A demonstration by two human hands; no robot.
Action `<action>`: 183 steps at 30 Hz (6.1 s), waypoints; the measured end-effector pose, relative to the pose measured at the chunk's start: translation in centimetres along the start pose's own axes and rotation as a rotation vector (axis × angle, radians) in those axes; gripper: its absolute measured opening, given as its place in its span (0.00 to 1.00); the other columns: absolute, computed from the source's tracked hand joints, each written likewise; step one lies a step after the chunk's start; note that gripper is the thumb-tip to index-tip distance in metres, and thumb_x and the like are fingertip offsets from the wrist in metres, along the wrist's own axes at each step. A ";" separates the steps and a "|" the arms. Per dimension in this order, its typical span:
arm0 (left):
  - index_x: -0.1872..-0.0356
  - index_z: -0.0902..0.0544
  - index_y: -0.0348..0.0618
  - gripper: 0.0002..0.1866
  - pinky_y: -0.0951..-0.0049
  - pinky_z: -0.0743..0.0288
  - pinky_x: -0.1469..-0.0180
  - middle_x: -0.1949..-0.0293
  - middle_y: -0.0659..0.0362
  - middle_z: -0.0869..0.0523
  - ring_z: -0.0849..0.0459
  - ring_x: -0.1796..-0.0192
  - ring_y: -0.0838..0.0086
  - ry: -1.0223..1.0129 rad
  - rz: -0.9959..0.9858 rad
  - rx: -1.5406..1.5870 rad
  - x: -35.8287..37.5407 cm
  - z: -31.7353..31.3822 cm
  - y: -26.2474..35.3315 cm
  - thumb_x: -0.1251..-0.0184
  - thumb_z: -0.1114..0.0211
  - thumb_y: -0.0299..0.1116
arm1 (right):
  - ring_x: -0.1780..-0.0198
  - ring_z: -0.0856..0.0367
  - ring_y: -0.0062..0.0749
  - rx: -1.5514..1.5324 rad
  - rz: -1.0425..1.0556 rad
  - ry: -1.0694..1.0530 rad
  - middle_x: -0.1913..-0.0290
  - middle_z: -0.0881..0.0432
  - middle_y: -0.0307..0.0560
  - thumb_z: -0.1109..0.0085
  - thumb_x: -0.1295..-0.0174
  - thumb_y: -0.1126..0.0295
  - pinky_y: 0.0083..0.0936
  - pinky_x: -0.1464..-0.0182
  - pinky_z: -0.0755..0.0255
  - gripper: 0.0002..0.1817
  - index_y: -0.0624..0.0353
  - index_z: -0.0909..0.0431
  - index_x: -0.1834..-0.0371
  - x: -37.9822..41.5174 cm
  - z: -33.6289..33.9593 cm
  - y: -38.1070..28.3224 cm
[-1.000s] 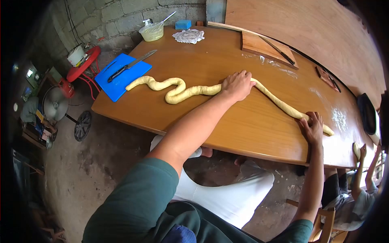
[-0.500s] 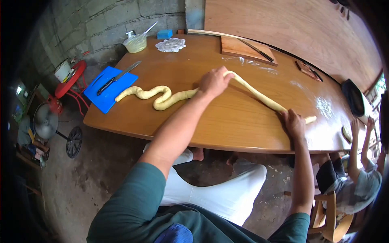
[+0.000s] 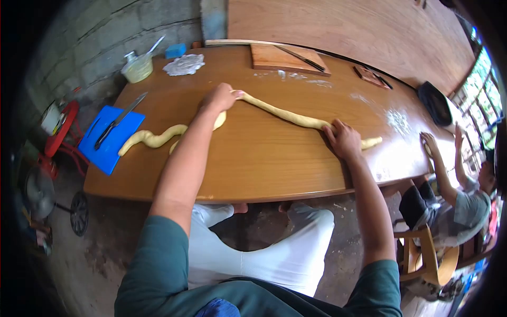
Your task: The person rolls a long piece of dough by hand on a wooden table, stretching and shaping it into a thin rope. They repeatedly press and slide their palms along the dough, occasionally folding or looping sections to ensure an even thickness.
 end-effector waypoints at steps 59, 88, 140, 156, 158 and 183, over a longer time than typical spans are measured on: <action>0.17 0.33 0.41 0.37 0.50 0.52 0.11 0.14 0.42 0.37 0.43 0.11 0.50 -0.176 -0.854 -0.091 14.9 -9.4 16.8 0.11 0.54 0.59 | 0.15 0.36 0.55 0.194 -0.046 -0.017 0.19 0.30 0.63 0.61 0.16 0.44 0.60 0.13 0.52 0.36 0.59 0.34 0.17 2.0 -4.3 -6.0; 0.24 0.26 0.32 0.31 0.44 0.52 0.12 0.16 0.41 0.34 0.40 0.13 0.46 0.318 -0.503 -0.113 -9.6 -15.2 22.7 0.18 0.48 0.45 | 0.48 0.15 0.58 -0.054 0.125 0.428 0.51 0.13 0.58 0.48 0.17 0.49 0.52 0.43 0.24 0.23 0.59 0.15 0.51 -23.3 -9.7 5.7; 0.46 0.18 0.42 0.18 0.54 0.27 0.36 0.49 0.53 0.14 0.15 0.42 0.57 0.146 -0.740 -0.042 9.2 -4.5 12.8 0.16 0.39 0.49 | 0.44 0.19 0.53 -0.137 0.044 0.124 0.51 0.15 0.55 0.24 0.38 0.39 0.47 0.38 0.27 0.32 0.62 0.13 0.54 0.2 0.9 4.8; 0.38 0.18 0.48 0.23 0.46 0.21 0.33 0.37 0.53 0.15 0.16 0.33 0.53 0.060 -0.392 -0.111 -3.2 -7.0 13.1 0.14 0.45 0.55 | 0.62 0.11 0.61 0.020 -0.095 0.106 0.70 0.12 0.61 0.36 0.30 0.32 0.51 0.54 0.20 0.37 0.62 0.12 0.70 -9.2 -3.1 6.9; 0.40 0.17 0.46 0.23 0.46 0.21 0.34 0.38 0.51 0.13 0.14 0.35 0.52 0.061 -0.372 -0.103 -3.1 -6.9 12.9 0.15 0.43 0.55 | 0.60 0.10 0.61 0.014 -0.110 0.114 0.69 0.11 0.62 0.38 0.29 0.31 0.52 0.52 0.19 0.37 0.61 0.11 0.69 -9.0 -2.7 6.5; 0.41 0.15 0.48 0.13 0.51 0.31 0.25 0.38 0.53 0.15 0.21 0.29 0.55 -0.051 -0.681 -0.264 12.4 -1.4 8.8 0.23 0.34 0.34 | 0.39 0.13 0.57 -0.013 -0.056 -0.276 0.44 0.11 0.62 0.26 0.33 0.49 0.48 0.38 0.21 0.28 0.58 0.15 0.40 8.5 5.6 6.8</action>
Point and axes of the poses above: each hand's wrist, its own x-axis away from the middle knuckle, its own z-axis out of the back of the hand, y = z × x, the point moved 8 cm from there along -x, towards the middle knuckle
